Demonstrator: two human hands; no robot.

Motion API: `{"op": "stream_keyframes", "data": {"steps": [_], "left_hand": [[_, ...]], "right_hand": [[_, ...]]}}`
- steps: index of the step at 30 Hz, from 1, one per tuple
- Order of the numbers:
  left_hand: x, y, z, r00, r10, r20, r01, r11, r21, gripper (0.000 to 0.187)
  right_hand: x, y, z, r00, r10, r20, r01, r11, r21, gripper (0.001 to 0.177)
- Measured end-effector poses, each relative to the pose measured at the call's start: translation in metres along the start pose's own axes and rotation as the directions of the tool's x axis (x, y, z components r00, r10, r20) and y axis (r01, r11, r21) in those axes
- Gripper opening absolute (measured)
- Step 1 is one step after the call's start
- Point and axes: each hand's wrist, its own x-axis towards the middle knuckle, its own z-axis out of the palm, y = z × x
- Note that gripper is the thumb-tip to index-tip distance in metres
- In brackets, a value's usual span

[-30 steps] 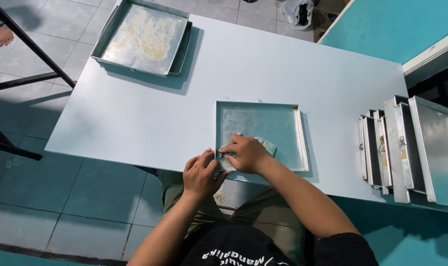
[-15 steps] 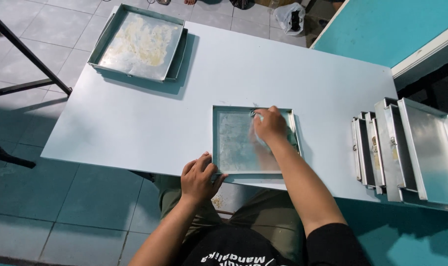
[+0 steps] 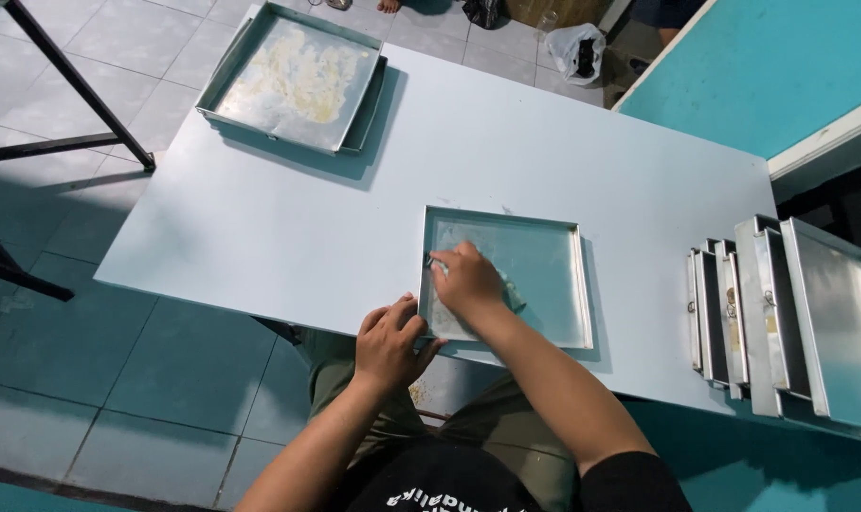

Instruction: The person wipes the inside of a rectangular metal tray with a cloth. They scrub the surface repeatedly to remove residue. Other similar trays are stacked nearby on the table.

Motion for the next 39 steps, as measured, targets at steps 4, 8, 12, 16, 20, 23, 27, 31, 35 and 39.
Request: {"op": "stream_keyframes", "data": {"steps": [4, 8, 12, 16, 20, 23, 27, 31, 35, 39], "left_hand": [[0.002, 0.000, -0.004, 0.999, 0.007, 0.042, -0.008, 0.999, 0.043, 0.031], [0.006, 0.002, -0.012, 0.994, -0.008, 0.107, 0.006, 1.000, 0.019, 0.029], [0.005, -0.001, -0.011, 0.989, -0.032, 0.148, 0.028, 0.999, 0.028, 0.025], [0.005, 0.002, -0.013, 0.990, -0.032, 0.134, 0.029, 0.999, 0.030, 0.026], [0.006, 0.008, -0.019, 0.991, -0.027, 0.128, 0.025, 0.999, 0.021, 0.028], [0.007, 0.007, -0.018, 0.992, -0.029, 0.123, 0.024, 0.999, 0.042, 0.029], [0.004, 0.007, -0.015, 0.992, -0.020, 0.121, 0.007, 0.994, 0.106, 0.032], [0.002, 0.009, -0.010, 0.990, 0.010, 0.140, -0.025, 0.994, 0.109, 0.029], [0.009, 0.015, -0.013, 0.997, 0.066, 0.039, -0.072, 0.982, 0.174, 0.039], [0.010, 0.016, -0.010, 0.986, 0.154, -0.068, -0.134, 0.963, 0.235, 0.039]], "right_hand": [[0.042, -0.004, 0.005, 0.998, 0.038, -0.043, -0.038, 0.999, 0.001, 0.029], [0.077, 0.000, 0.012, 0.993, 0.094, -0.072, -0.093, 0.995, 0.017, 0.026], [0.076, -0.007, -0.001, 0.993, 0.108, -0.048, -0.109, 0.994, -0.001, 0.025], [0.066, -0.010, -0.010, 0.997, 0.070, -0.030, -0.070, 0.998, 0.008, 0.026], [0.044, -0.003, -0.014, 0.998, -0.062, -0.005, 0.062, 0.998, 0.027, 0.025], [0.007, -0.005, -0.024, 0.977, -0.211, -0.012, 0.212, 0.976, 0.046, 0.023], [-0.033, 0.019, -0.001, 0.903, -0.429, -0.030, 0.430, 0.899, 0.077, 0.018], [-0.042, 0.024, 0.000, 0.899, -0.434, -0.050, 0.437, 0.896, 0.085, 0.018], [-0.011, 0.029, 0.005, 0.955, -0.288, -0.077, 0.293, 0.954, 0.059, 0.020], [0.035, 0.030, -0.008, 0.997, 0.080, -0.012, -0.077, 0.985, 0.157, 0.029]]}}
